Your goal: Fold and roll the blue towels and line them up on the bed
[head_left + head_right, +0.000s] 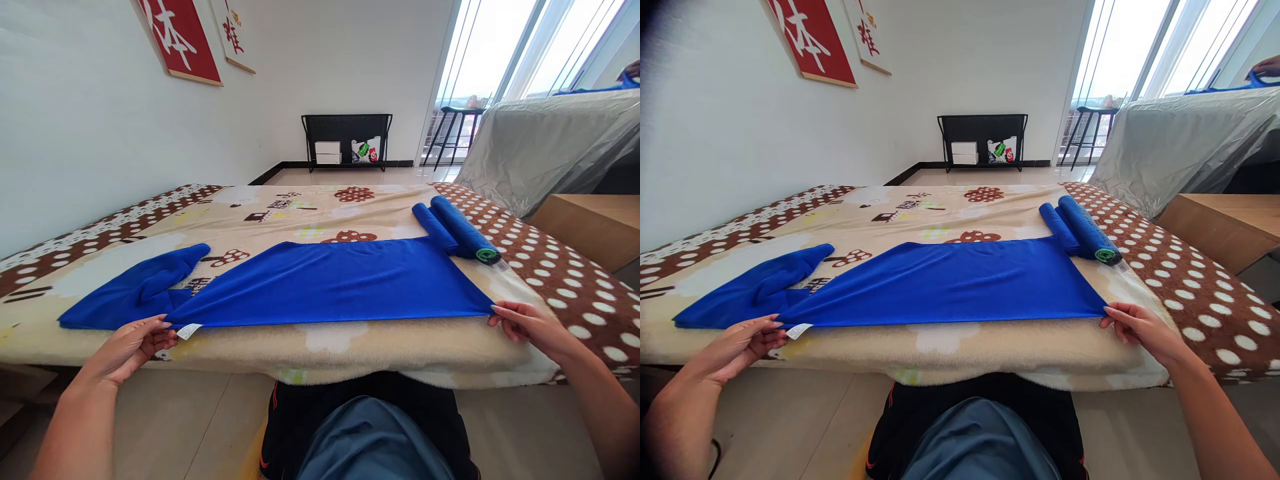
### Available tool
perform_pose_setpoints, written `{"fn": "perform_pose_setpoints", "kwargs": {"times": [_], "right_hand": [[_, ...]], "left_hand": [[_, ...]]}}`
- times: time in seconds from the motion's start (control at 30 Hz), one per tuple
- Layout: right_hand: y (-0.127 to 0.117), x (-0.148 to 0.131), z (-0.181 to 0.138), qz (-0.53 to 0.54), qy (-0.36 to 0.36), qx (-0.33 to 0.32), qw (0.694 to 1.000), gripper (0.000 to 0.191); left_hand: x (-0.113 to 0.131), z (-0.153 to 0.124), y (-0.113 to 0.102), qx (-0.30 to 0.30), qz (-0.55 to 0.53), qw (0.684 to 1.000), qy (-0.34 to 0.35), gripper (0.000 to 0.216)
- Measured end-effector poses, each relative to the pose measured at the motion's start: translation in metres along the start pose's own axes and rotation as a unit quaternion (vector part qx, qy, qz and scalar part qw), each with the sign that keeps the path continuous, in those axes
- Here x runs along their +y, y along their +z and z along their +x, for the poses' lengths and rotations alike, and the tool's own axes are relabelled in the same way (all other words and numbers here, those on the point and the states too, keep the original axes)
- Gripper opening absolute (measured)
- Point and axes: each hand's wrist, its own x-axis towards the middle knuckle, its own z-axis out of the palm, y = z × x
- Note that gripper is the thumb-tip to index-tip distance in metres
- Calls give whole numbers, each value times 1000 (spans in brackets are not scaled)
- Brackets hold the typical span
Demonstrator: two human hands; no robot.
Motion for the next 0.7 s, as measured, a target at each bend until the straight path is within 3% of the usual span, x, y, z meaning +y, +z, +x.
{"fn": "perform_pose_setpoints", "kwargs": {"times": [0.23,0.7], "right_hand": [[-2,8,1,33,12,-21,999,42],[2,4,-3,2,10,-35,999,46]], "left_hand": [[1,-2,-3,14,-4,1000,-10,36],[1,-9,-13,5,2,1000,-17,39]]}}
